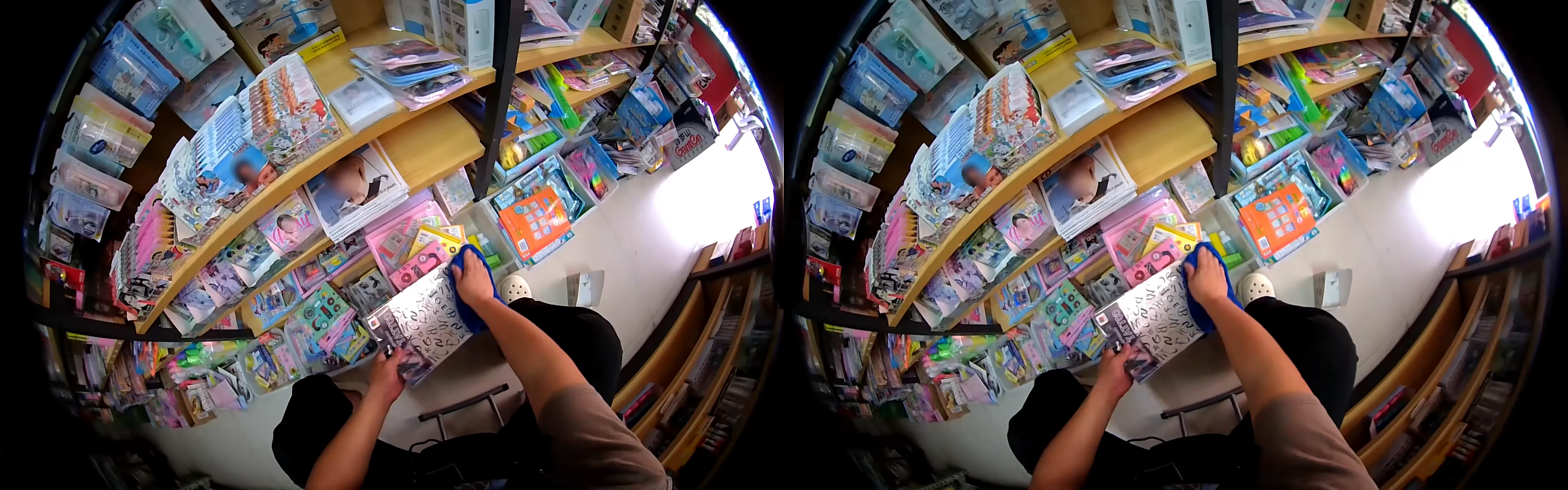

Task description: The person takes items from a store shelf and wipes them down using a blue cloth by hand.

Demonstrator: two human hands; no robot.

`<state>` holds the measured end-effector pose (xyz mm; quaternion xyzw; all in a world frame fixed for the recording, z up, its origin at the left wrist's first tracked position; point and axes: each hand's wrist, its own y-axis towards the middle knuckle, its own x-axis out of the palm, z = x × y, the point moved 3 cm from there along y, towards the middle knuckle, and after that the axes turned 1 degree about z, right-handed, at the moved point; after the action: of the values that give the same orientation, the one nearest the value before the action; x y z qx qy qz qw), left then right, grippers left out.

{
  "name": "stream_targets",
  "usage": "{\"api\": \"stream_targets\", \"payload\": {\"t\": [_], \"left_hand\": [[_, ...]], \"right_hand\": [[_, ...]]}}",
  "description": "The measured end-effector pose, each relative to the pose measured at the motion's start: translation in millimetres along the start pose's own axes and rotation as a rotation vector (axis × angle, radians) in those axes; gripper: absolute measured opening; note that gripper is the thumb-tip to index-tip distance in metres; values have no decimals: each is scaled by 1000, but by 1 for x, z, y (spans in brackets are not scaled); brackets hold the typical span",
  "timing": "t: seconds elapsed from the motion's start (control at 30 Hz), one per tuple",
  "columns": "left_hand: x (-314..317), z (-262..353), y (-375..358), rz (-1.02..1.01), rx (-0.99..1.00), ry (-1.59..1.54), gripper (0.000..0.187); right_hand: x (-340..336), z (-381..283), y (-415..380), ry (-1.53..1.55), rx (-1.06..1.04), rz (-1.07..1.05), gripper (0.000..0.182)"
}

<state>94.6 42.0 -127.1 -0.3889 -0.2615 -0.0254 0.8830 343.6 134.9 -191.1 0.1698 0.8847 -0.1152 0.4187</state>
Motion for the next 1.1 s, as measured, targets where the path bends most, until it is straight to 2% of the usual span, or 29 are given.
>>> {"api": "stream_targets", "payload": {"t": [0.07, 0.1, 0.17, 0.23, 0.3, 0.37, 0.47, 0.5, 0.57, 0.6, 0.63, 0.7, 0.8, 0.83, 1.0, 1.03, 1.1], "left_hand": [[-9, 1, -1, 5, -5, 23, 23], [-14, 2, 0, 3, -3, 31, 23], [-22, 4, 3, -23, 24, 40, 24], [-24, 11, -1, -1, 32, 44, 23], [-21, 17, -4, 62, 68, 31, 22], [-22, 22, -7, 62, 88, 21, 22], [-27, 21, -1, 76, 122, 43, 19], [-25, 23, -1, 80, 125, 48, 19], [-40, 14, 15, 82, 231, 210, 18], [-44, 10, 21, 83, 280, 294, 18], [-37, 11, 17, 74, 267, 272, 18], [-9, 26, -2, 55, 244, 235, 17], [4, 42, -19, 26, 293, 162, 16], [6, 46, -22, 3, 293, 158, 16], [19, 73, -50, -72, 272, 72, 18], [19, 78, -53, -92, 277, 49, 19], [16, 88, -59, -126, 290, 7, 20]], "right_hand": [[-3, 21, 6, 72, 124, -13, 50], [-8, 30, 4, 50, 165, 36, 36], [-15, 54, 1, -35, 371, -109, 26], [-21, 74, -6, -16, 375, 100, 20], [-42, 73, -8, 12, 472, 152, 23], [-68, 57, -5, 15, 429, 228, 24], [-95, 12, -8, 143, 253, 360, 26], [-94, -6, -14, 225, 194, 323, 27], [-88, -54, -41, 414, 85, 126, 29], [-92, -89, -63, 410, 106, -90, 29], [-83, -109, -88, 361, -67, -195, 31], [-65, -139, -127, 218, -568, -441, 40], [-69, -140, -139, 107, -720, -124, 54], [-76, -136, -130, 122, -648, -140, 54], [-102, -93, -86, 21, -551, 93, 45], [-101, -81, -78, -43, -493, 107, 49], [-104, -56, -60, 9, -195, 36, 43]]}}
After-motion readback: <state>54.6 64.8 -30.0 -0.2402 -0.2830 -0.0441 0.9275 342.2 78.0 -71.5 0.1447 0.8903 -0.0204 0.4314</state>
